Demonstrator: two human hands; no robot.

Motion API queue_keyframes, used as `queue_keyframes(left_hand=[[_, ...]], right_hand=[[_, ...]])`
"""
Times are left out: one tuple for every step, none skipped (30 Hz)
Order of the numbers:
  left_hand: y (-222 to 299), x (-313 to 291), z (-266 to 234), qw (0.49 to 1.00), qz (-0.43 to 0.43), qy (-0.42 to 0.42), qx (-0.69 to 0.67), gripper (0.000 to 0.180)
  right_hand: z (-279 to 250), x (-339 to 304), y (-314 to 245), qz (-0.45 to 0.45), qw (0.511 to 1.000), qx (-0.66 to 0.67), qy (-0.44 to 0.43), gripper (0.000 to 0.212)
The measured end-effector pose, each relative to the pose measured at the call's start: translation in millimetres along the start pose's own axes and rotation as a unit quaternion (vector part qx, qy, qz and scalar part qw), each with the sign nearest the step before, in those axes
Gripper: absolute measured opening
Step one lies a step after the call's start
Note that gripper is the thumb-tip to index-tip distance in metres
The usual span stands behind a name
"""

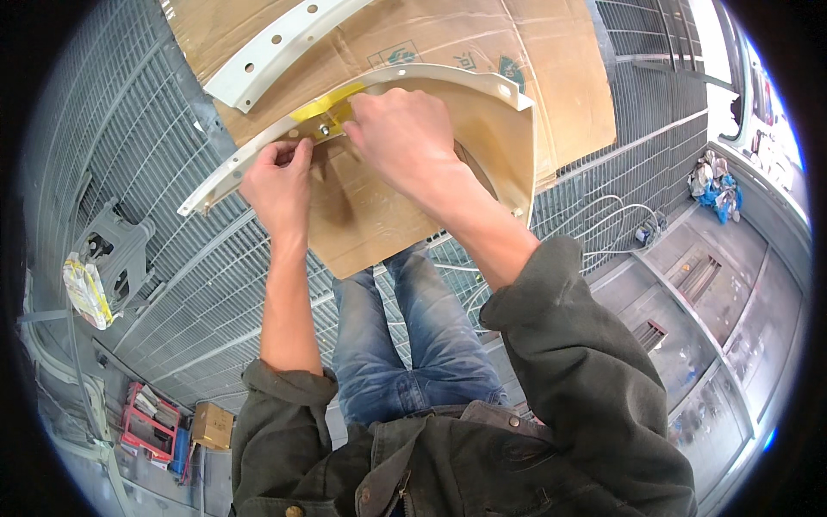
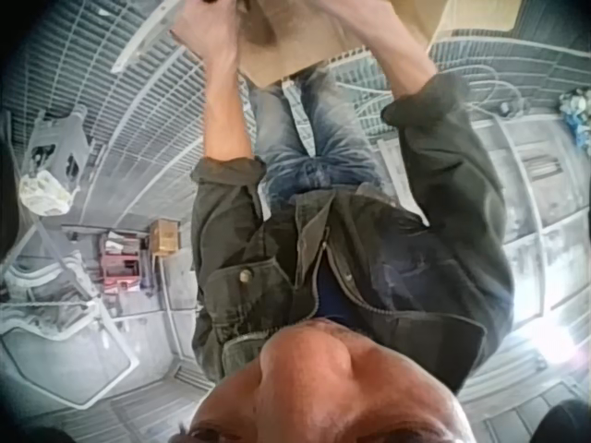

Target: The person applies yellow masking tape to the edges of several car body parts, including a gray fender and white plastic trim pieces, on a cardboard-covered metal grate. The person handles each part individually, aligning and smoothing the tape along the contours.

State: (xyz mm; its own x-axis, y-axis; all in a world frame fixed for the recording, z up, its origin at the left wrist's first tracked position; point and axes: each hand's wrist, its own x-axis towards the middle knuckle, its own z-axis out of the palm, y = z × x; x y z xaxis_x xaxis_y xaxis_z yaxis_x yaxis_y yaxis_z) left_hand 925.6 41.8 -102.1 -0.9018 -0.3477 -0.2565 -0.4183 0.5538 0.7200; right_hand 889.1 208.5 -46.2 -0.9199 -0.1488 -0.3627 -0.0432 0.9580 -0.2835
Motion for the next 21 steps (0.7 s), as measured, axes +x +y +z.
queue_keyframes(left_hand=[[1, 0, 1, 1.0, 0.003, -0.001, 0.017, 0.023], [2, 1, 1, 0.999, 0.007, -0.002, 0.033, 0.023], [3, 1, 1, 0.999, 0.011, -0.003, 0.05, 0.024], [4, 2, 1, 0.998, 0.012, -0.008, 0.058, 0.025], [5, 3, 1, 0.998, 0.014, -0.012, 0.067, 0.026], [5, 4, 1, 0.997, 0.016, -0.017, 0.076, 0.028], [5, 4, 2, 0.997, 0.012, -0.014, 0.071, 0.028], [5, 4, 2, 0.998, 0.008, -0.012, 0.065, 0.029], [5, 4, 3, 0.998, 0.004, -0.009, 0.06, 0.03], [9, 3, 4, 0.997, 0.001, -0.007, 0.075, 0.031], [15, 3, 5, 0.996, -0.001, -0.004, 0.089, 0.032], [18, 2, 6, 0.995, -0.005, -0.002, 0.104, 0.033], [19, 3, 7, 0.993, 0.002, -0.002, 0.12, 0.034], [19, 5, 8, 0.991, 0.008, -0.003, 0.136, 0.035], [19, 6, 9, 0.988, 0.014, -0.004, 0.152, 0.036], [19, 7, 8, 0.988, 0.019, -0.002, 0.156, 0.036], [18, 8, 8, 0.987, 0.024, 0.0, 0.159, 0.036], [17, 8, 7, 0.986, 0.03, 0.001, 0.163, 0.037], [17, 8, 7, 0.986, 0.027, 0.001, 0.167, 0.037], [17, 8, 6, 0.985, 0.024, 0.0, 0.171, 0.037], [17, 8, 6, 0.984, 0.021, 0.0, 0.175, 0.037]], right_hand=[[1, 1, 0, 0.0, 1.0, 0.0, 0.002, 0.025], [2, 2, 1, 0.0, 1.0, -0.001, 0.004, 0.025], [3, 2, 1, -0.001, 1.0, 0.0, 0.012, 0.026], [5, 2, 2, -0.002, 1.0, 0.001, 0.019, 0.026], [6, 2, 2, -0.003, 1.0, 0.003, 0.026, 0.027], [6, 2, 2, 0.0, 1.0, 0.005, 0.025, 0.027], [6, 2, 1, 0.001, 1.0, 0.008, 0.025, 0.027], [5, 2, 0, 0.002, 1.0, 0.011, 0.024, 0.027], [6, 3, 0, 0.001, 1.0, 0.009, 0.025, 0.027], [8, 3, 0, 0.001, 1.0, 0.007, 0.026, 0.027], [9, 3, 0, 0.001, 1.0, 0.005, 0.026, 0.027], [9, 3, 0, 0.007, 1.0, 0.003, 0.021, 0.027], [7, 4, -1, 0.012, 1.0, 0.0, 0.016, 0.027], [6, 4, -2, 0.017, 1.0, -0.002, 0.012, 0.028], [6, 5, -3, 0.017, 1.0, -0.005, 0.011, 0.028], [6, 5, -3, 0.017, 1.0, -0.008, 0.01, 0.028], [6, 6, -2, 0.018, 1.0, -0.011, 0.01, 0.028], [5, 6, -2, 0.018, 1.0, -0.008, 0.013, 0.028], [6, 6, -1, 0.018, 1.0, -0.006, 0.017, 0.028], [6, 6, -1, 0.018, 1.0, -0.004, 0.021, 0.028], [6, 7, 0, 0.019, 1.0, -0.003, 0.019, 0.029]])
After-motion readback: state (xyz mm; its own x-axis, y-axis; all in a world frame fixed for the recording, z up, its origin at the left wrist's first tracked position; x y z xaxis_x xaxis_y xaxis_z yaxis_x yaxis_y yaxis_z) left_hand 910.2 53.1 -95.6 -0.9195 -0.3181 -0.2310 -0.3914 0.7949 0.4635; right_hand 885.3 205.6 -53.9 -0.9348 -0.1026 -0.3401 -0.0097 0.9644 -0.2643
